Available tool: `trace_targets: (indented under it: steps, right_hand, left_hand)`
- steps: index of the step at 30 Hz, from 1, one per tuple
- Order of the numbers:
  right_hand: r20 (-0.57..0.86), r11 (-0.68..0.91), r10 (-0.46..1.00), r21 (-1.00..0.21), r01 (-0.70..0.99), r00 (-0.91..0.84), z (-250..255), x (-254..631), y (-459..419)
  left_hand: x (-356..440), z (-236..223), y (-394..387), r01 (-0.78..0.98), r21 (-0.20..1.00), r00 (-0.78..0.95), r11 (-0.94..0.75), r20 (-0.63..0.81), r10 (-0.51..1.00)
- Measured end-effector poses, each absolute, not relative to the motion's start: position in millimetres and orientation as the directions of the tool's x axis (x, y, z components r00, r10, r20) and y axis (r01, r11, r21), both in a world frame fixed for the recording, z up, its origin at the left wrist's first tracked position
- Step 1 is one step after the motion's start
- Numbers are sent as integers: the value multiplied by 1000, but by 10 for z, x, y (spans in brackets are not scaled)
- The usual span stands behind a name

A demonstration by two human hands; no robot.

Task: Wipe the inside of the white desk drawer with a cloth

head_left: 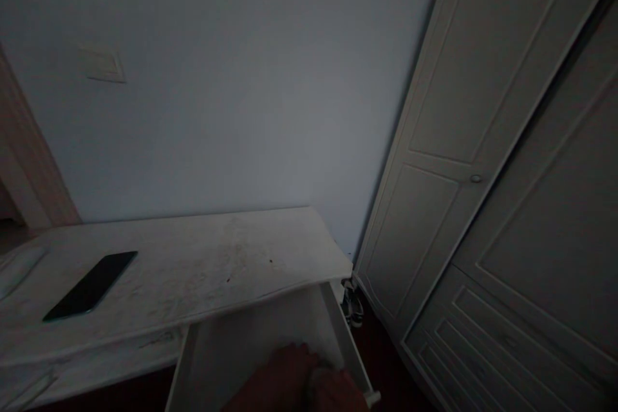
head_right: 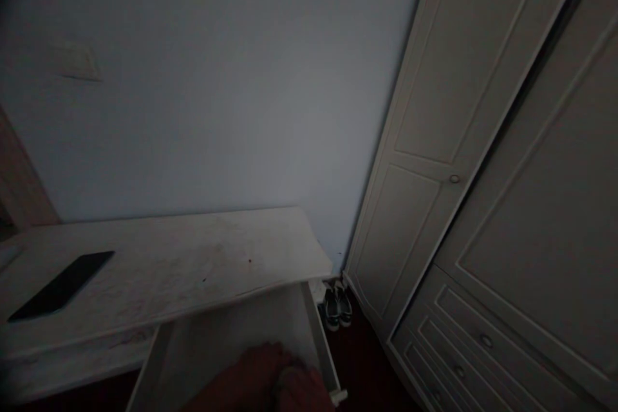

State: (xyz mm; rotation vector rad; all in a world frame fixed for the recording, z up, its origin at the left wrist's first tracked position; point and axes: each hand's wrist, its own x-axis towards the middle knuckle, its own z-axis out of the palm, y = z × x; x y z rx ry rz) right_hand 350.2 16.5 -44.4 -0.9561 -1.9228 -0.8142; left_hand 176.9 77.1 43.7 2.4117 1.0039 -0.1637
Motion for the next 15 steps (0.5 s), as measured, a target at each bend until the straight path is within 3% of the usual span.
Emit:
trace_targets:
  steps: [5,10,12,15]
  right_hand:
    - [873,522,317,165,837,-370,-396,3494,162]
    - [836,542,340,199,816,-430,-375,3473,142]
    - [831,539,360,186,822,-424,-364,3465,132]
    - [817,583,365,174,794,-447,-315,3452,121]
  left_hand:
    - [1187,328,750,810,210,585,-548,-362,726]
    - [890,366,677,911,91,403,-402,-401,822]
    - [885,471,663,914,79,391,-397,-424,817]
    - [987,599,690,907,155,420,-391,-367,830]
